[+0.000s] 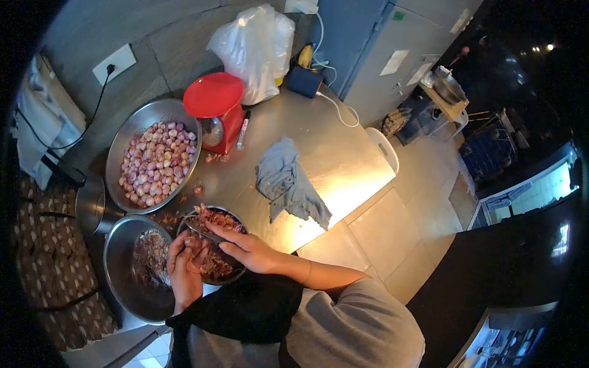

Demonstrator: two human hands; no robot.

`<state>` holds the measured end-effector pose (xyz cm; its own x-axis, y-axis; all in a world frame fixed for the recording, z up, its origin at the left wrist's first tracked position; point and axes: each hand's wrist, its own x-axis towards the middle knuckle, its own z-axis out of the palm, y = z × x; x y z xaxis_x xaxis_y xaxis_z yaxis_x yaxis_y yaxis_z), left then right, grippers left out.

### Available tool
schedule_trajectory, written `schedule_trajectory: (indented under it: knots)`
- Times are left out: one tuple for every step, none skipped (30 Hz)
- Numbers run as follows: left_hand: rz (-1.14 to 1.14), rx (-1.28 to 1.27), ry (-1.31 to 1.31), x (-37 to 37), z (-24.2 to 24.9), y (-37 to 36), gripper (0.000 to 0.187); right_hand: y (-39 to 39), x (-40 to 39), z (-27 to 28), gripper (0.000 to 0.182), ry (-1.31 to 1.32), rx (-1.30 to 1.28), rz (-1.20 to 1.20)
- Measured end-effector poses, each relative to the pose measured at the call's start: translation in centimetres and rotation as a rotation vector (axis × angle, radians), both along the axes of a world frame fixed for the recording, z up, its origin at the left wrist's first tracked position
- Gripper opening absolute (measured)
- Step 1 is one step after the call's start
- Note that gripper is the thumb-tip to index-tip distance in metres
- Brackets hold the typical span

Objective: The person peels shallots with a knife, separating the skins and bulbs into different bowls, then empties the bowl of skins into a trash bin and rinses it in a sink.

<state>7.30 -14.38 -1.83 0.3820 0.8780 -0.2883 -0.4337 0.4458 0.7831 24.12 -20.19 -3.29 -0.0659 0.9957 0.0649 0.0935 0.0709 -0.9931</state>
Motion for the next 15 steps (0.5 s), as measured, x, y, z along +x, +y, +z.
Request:
schedule_trajectory:
  knots:
    - [-0.022,0.007,0.001,0.1,-0.3,0.0,0.03,-0.1,-0.3,0.0,0.043,0.013,0.008,0.027]
    - [-0.031,0.011,0.008,0.2,-0.6,0.0,0.029,-0.2,-0.5,-0.6,0.041,0.107,-0.054,0.04]
    - [-0.028,0.01,0.024,0.2,-0.9,-0.1,0.029,-0.4,-0.4,-0.6,0.043,0.235,-0.175,0.062]
    - [-0.048,0.062,0.037,0.1,-1.2,-0.2,0.029,-0.6,-0.4,0.1,0.044,0.362,-0.297,0.068]
    - [-0.061,0.112,0.054,0.2,-1.5,-0.2,0.029,-0.6,-0.3,0.1,0.046,0.469,-0.346,0.095]
    - [-0.061,0.132,0.064,0.1,-1.8,0.0,0.03,-0.6,-0.5,0.1,0.048,0.518,-0.331,0.109]
    - [-0.065,0.152,0.072,0.1,-2.0,0.1,0.031,-0.6,-0.8,0.1,0.05,0.565,-0.318,0.119]
    - [-0.042,0.13,0.039,0.0,-1.8,0.0,0.033,-0.5,-1.2,0.3,0.051,0.591,-0.322,0.124]
    - [-0.03,0.115,-0.004,0.2,-1.5,0.1,0.036,-0.3,-1.4,0.4,0.051,0.61,-0.32,0.117]
    - [-0.058,0.121,0.006,0.2,-1.0,0.1,0.036,-0.3,-1.4,-0.1,0.052,0.618,-0.303,0.128]
    - [-0.059,0.138,0.013,0.2,-1.1,0.1,0.036,-0.2,-1.6,-0.2,0.052,0.596,-0.291,0.12]
    - [-0.067,0.155,0.018,0.2,-1.4,0.1,0.036,-0.1,-1.7,-0.2,0.052,0.572,-0.278,0.106]
    - [-0.078,0.173,0.021,0.2,-1.6,0.1,0.036,-0.1,-1.7,-0.2,0.052,0.548,-0.262,0.089]
    - [-0.075,0.155,0.018,0.1,-1.5,0.0,0.034,-0.1,-1.9,-0.2,0.051,0.526,-0.253,0.085]
    - [-0.065,0.169,0.005,0.1,-1.5,0.0,0.033,-0.1,-2.0,0.0,0.051,0.506,-0.245,0.081]
